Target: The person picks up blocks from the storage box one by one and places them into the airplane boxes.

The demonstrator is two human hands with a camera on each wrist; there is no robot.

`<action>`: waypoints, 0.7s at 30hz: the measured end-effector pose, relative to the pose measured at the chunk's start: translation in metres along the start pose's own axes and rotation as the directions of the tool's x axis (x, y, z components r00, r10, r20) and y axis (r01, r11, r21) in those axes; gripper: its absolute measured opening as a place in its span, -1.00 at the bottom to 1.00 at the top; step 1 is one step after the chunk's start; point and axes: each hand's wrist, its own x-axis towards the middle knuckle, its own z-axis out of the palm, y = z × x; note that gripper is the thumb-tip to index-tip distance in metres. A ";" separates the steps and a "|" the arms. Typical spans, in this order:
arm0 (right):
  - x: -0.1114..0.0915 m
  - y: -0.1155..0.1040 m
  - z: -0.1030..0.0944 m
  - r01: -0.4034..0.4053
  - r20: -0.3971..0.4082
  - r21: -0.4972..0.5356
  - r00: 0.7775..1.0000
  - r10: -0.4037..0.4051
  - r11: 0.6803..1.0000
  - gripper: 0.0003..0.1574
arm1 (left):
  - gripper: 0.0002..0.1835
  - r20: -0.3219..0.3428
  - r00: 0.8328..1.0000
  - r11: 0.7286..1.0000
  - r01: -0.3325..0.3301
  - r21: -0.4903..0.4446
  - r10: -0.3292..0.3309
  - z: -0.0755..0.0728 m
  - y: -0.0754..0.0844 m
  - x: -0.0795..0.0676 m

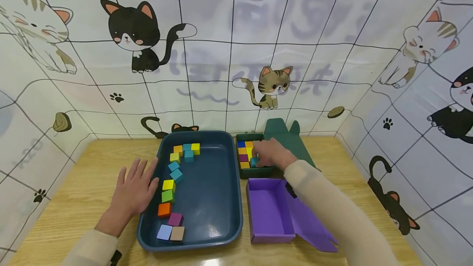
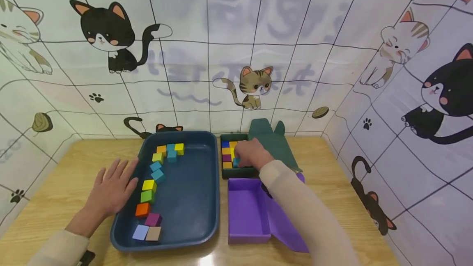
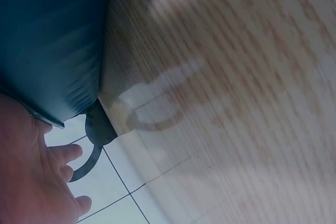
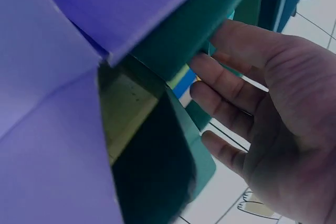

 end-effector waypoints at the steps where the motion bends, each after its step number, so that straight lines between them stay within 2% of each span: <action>1: 0.001 0.000 0.002 0.003 -0.006 -0.007 1.000 -0.003 1.000 -0.66 | -0.37 -0.003 1.000 1.000 -0.002 -0.001 0.002 0.000 0.000 0.000; 5: 0.006 -0.001 0.007 0.004 -0.015 -0.010 1.000 -0.004 1.000 -0.87 | -0.37 -0.011 1.000 1.000 -0.004 0.001 0.004 0.000 0.000 0.000; 10: 0.012 -0.002 0.015 0.008 -0.016 -0.010 1.000 -0.008 1.000 -0.48 | -0.37 0.001 1.000 1.000 0.001 -0.006 -0.001 -0.001 -0.001 -0.002; 12: 0.013 -0.002 0.019 0.005 -0.034 -0.017 0.999 -0.005 1.000 -0.41 | -0.36 0.005 1.000 1.000 0.001 -0.003 -0.001 -0.001 -0.001 -0.002; 17: 0.015 -0.001 0.025 -0.008 -0.050 -0.047 0.999 0.005 0.999 -0.46 | -0.37 -0.005 1.000 1.000 0.002 -0.009 -0.002 -0.002 -0.001 -0.001; 21: 0.016 0.000 0.020 -0.020 -0.057 -0.021 0.998 0.019 1.000 -0.57 | -0.37 -0.007 1.000 1.000 0.002 -0.018 -0.002 -0.002 -0.001 0.000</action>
